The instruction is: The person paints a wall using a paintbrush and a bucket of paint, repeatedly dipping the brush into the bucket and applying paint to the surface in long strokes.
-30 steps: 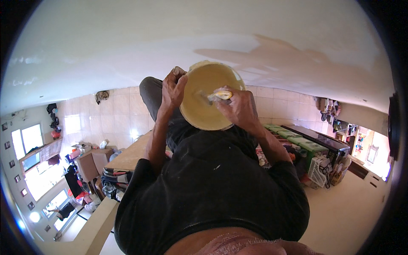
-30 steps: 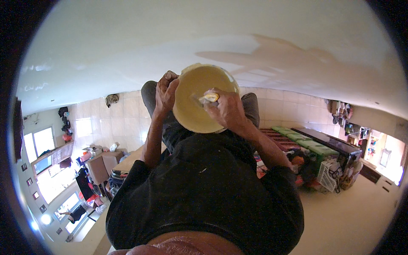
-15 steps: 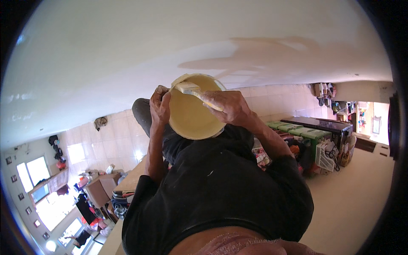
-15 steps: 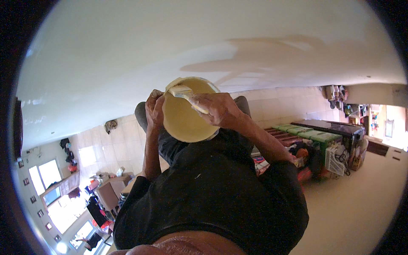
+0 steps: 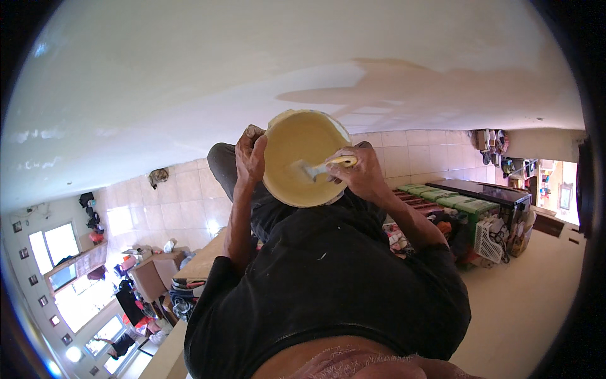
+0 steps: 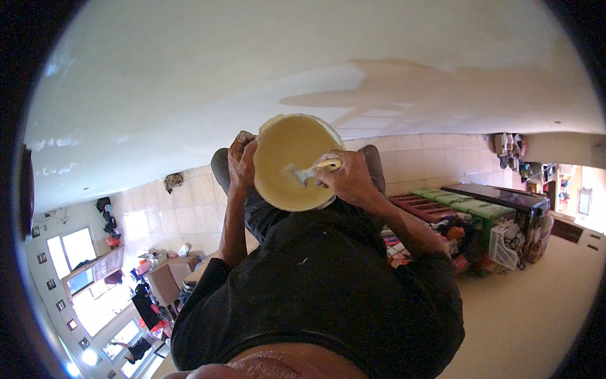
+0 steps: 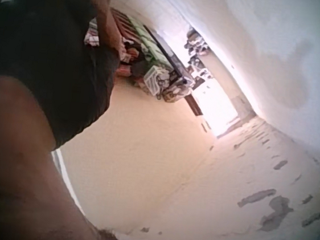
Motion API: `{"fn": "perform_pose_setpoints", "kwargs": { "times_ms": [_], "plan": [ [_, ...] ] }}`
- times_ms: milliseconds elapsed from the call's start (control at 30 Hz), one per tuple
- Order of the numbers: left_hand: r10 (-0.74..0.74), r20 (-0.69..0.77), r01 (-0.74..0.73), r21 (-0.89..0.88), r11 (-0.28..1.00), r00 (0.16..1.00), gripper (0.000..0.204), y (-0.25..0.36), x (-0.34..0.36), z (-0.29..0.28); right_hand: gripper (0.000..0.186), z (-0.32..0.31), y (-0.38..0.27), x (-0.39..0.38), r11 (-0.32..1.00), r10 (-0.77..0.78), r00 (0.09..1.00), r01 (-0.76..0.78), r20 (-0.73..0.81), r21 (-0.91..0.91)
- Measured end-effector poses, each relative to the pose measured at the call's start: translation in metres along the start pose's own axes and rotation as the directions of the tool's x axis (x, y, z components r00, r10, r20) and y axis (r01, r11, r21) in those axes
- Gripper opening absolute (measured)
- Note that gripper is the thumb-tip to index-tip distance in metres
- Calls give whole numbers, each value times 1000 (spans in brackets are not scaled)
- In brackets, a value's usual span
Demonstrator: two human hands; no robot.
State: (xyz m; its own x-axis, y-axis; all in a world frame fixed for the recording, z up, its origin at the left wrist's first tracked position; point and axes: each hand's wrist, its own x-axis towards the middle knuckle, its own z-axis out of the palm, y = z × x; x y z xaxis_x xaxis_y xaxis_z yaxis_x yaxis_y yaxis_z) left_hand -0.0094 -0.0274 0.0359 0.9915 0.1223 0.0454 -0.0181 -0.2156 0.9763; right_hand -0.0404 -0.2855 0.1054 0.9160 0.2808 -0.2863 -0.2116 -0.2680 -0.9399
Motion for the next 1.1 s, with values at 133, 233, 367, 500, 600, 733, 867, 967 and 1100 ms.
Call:
{"fn": "perform_pose_setpoints", "kwargs": {
  "times_ms": [133,233,367,500,600,733,867,967,1100],
  "plan": [
    [-1,16,1,6,1000,1000,21,2,0,0,16,1,4,8,991,72,985,-88,154,98],
    [20,19,-20,35,999,1000,21,-3,2,-1,16,-10,-5,15,997,-70,985,71,160,-2],
    [81,20,-81,17,997,997,18,-3,2,-2,22,-11,-16,23,777,-523,850,503,57,-379],
    [8,19,-8,22,1000,1000,17,3,3,1,27,-12,-5,28,589,-670,730,633,134,-503],
    [46,23,-48,81,996,999,19,5,2,0,39,-12,4,19,434,-752,639,664,162,-608],
    [229,32,-231,175,957,973,23,-13,6,-3,28,-25,-9,-5,626,-658,753,548,1,-555],
    [67,25,-68,33,997,997,22,-3,2,-2,18,-20,-6,-16,921,-326,940,291,-100,-259],
    [52,17,-52,26,998,999,21,2,1,0,20,-8,10,-14,987,-123,992,122,-8,-102],
    [116,20,-117,82,990,993,20,0,2,-2,21,-2,11,-6,1000,10,986,-10,167,-1]
  ]
}}
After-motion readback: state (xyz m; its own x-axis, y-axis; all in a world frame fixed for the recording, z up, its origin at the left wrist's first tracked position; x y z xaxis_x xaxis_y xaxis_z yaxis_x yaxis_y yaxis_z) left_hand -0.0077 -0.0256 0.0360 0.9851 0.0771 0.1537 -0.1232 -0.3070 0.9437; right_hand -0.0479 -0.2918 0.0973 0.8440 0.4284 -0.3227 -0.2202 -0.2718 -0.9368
